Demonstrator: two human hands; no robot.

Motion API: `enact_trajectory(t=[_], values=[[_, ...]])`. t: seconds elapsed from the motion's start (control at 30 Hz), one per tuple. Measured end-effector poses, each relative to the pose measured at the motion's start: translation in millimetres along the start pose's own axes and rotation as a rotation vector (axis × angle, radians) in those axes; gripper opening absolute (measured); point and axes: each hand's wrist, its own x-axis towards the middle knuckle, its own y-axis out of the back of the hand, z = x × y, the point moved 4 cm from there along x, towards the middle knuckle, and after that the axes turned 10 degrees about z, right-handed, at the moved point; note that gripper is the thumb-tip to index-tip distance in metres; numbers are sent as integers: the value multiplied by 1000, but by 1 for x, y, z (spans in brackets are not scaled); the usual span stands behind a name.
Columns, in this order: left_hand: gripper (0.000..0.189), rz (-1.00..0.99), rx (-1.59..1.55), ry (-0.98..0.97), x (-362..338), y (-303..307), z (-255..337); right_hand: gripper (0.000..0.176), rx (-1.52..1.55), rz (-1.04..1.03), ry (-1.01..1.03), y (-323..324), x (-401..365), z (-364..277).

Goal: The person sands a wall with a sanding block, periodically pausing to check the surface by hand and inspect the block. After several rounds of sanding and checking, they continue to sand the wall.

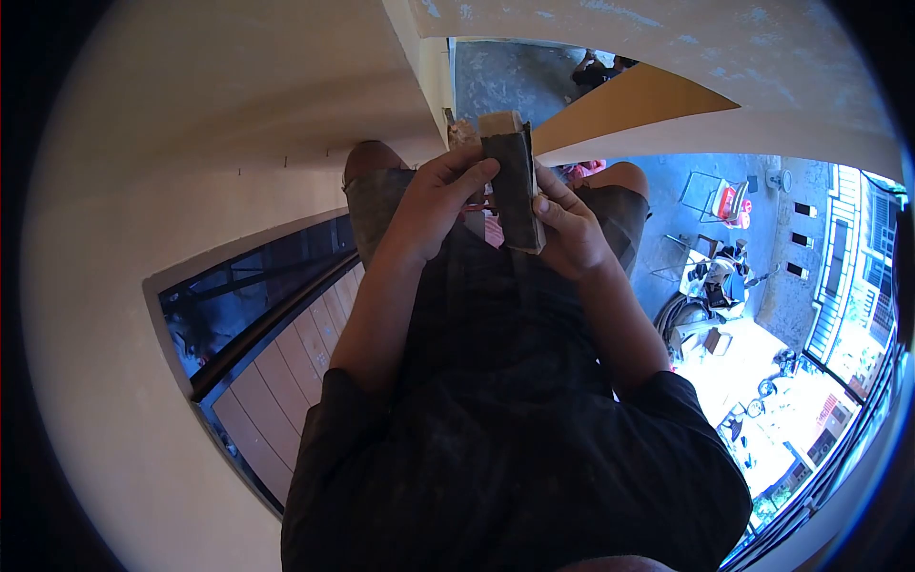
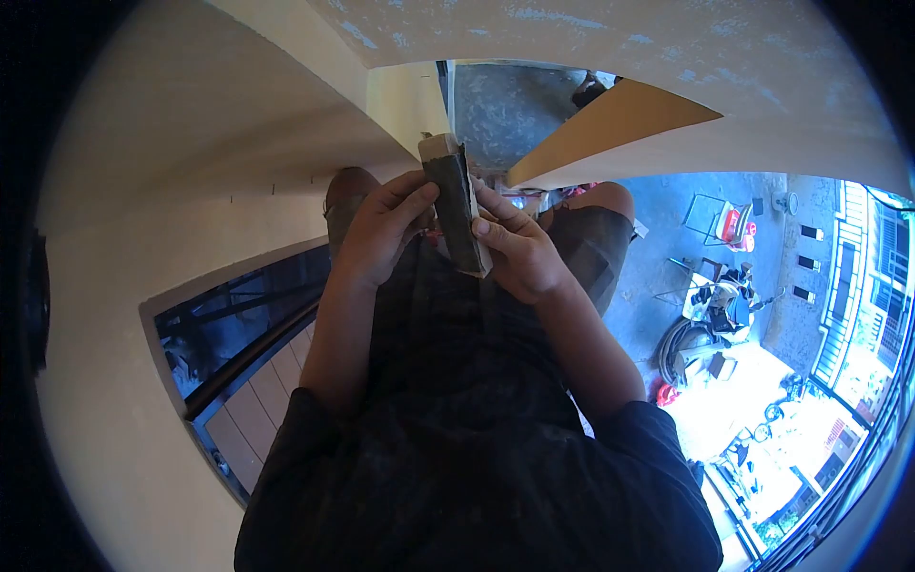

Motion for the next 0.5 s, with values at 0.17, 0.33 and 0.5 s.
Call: enact_trajectory(t=[0.17, 0.33, 0.5], values=[[29, -9, 10, 7, 1, 1, 0, 52, 8, 25, 3, -1, 0, 0], [29, -1, 17, 16, 2, 3, -2, 53, -1, 10, 0, -1, 1, 0], [29, -5, 16, 3, 0, 1, 0, 53, 3, 11, -10, -1, 0, 0]])
